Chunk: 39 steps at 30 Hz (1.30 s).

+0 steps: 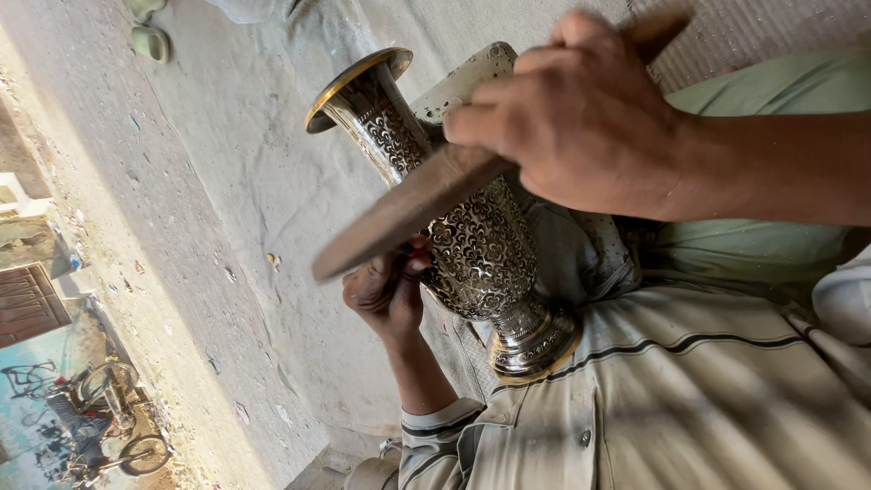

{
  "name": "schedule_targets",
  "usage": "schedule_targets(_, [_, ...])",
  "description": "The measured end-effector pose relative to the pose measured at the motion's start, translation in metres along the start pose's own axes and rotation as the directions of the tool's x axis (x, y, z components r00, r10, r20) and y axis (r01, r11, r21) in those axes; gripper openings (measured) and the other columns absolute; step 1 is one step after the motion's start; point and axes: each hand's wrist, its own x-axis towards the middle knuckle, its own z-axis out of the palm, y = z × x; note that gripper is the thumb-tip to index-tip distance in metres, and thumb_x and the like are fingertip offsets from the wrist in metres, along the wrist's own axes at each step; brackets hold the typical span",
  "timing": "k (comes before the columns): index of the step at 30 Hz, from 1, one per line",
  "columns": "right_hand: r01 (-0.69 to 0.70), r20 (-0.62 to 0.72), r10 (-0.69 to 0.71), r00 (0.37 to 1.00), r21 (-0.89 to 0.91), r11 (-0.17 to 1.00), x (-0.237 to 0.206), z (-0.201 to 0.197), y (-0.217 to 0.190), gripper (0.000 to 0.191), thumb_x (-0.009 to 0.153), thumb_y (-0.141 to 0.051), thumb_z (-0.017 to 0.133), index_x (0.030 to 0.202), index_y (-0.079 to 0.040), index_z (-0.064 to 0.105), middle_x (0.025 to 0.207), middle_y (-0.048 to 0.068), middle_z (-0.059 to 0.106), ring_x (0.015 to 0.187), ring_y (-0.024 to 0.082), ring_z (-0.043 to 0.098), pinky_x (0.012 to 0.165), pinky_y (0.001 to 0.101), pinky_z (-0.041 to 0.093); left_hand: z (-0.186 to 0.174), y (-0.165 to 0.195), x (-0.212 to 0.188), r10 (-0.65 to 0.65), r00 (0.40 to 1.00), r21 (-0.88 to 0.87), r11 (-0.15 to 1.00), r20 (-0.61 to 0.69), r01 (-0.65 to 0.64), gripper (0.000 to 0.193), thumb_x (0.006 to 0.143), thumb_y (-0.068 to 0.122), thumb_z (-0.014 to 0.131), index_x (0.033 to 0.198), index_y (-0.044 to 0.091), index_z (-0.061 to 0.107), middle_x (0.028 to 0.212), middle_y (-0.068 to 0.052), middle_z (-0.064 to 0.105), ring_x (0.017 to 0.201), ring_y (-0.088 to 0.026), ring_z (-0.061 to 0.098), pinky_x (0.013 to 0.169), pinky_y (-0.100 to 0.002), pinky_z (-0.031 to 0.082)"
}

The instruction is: The person sits on the floor holding an ornate brass vase against their body and decorates its surface by hammering a small punch held against the metal with a wooden mallet, working section by section around the vase's patterned body.

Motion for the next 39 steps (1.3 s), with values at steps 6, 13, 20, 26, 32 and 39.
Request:
schedule_targets(6, [0.022,-0.075,-0.014,0.997,0.099,0.995,-0.002,0.000,0.000,0.046,0.075,0.005,0.071,0.118,-0.011,0.069,0.089,0.007,0.074,0.070,0.026,0.068,0.069,0.0463,0.052,-0.001,-0.002,0.000,0.005,1.000,-0.029,1.000,0.020,-0.004,0.029,0.095,-0.013,0.073,0.121,0.001,0.073,0.095,-0.013,0.076,0.087,-0.016,0.073,0.087,-0.034,0.063])
schedule_targets(13, [0.075,-0.069,-0.076,0.995,-0.028,0.997,-0.003,0.005,0.003,0.040,0.078,0.003,0.072,0.115,-0.012,0.070,0.088,0.006,0.075,0.066,0.026,0.069,0.069,0.0470,0.051,-0.001,-0.006,0.000,-0.011,1.000,-0.208,0.978,0.026,0.016,0.026,0.098,-0.012,0.070,0.119,0.001,0.075,0.104,-0.014,0.076,0.089,-0.019,0.072,0.083,-0.033,0.063])
schedule_targets(20, [0.061,0.087,-0.041,0.995,-0.235,0.970,0.010,0.001,0.005,0.019,0.102,-0.010,0.067,0.118,-0.018,0.075,0.083,0.005,0.076,0.056,0.023,0.068,0.074,0.0460,0.054,-0.001,-0.006,-0.001,0.007,1.000,-0.069,0.998,0.020,-0.006,0.035,0.096,-0.016,0.072,0.125,0.005,0.073,0.098,-0.015,0.076,0.089,-0.017,0.072,0.087,-0.031,0.061])
schedule_targets(26, [-0.131,-0.026,0.165,0.986,0.496,0.859,0.023,-0.007,-0.003,0.023,0.087,-0.006,0.072,0.107,-0.005,0.062,0.083,0.010,0.069,0.074,0.023,0.070,0.067,0.0397,0.054,0.014,-0.006,-0.005,0.051,0.992,0.002,0.999,-0.112,-0.051,0.046,0.096,-0.019,0.066,0.137,0.002,0.067,0.103,-0.015,0.076,0.093,-0.017,0.073,0.104,-0.035,0.058])
schedule_targets(32, [-0.132,0.054,0.121,0.991,0.402,0.906,0.018,-0.007,-0.002,0.021,0.081,-0.002,0.071,0.100,-0.006,0.062,0.075,0.008,0.065,0.068,0.023,0.067,0.063,0.0425,0.050,0.012,0.003,-0.004,-0.055,0.994,-0.036,0.998,-0.091,0.052,0.051,0.093,-0.022,0.057,0.137,0.003,0.066,0.106,-0.015,0.077,0.097,-0.016,0.074,0.097,-0.033,0.061])
schedule_targets(39, [-0.011,0.139,0.046,0.989,-0.242,0.970,0.001,0.009,0.019,0.031,0.074,-0.002,0.069,0.103,-0.013,0.073,0.082,0.007,0.074,0.062,0.026,0.069,0.062,0.0465,0.050,0.001,-0.003,0.012,0.095,0.994,0.049,0.994,0.046,-0.098,0.052,0.097,-0.019,0.065,0.142,0.007,0.062,0.107,-0.011,0.078,0.100,-0.017,0.076,0.096,-0.034,0.064])
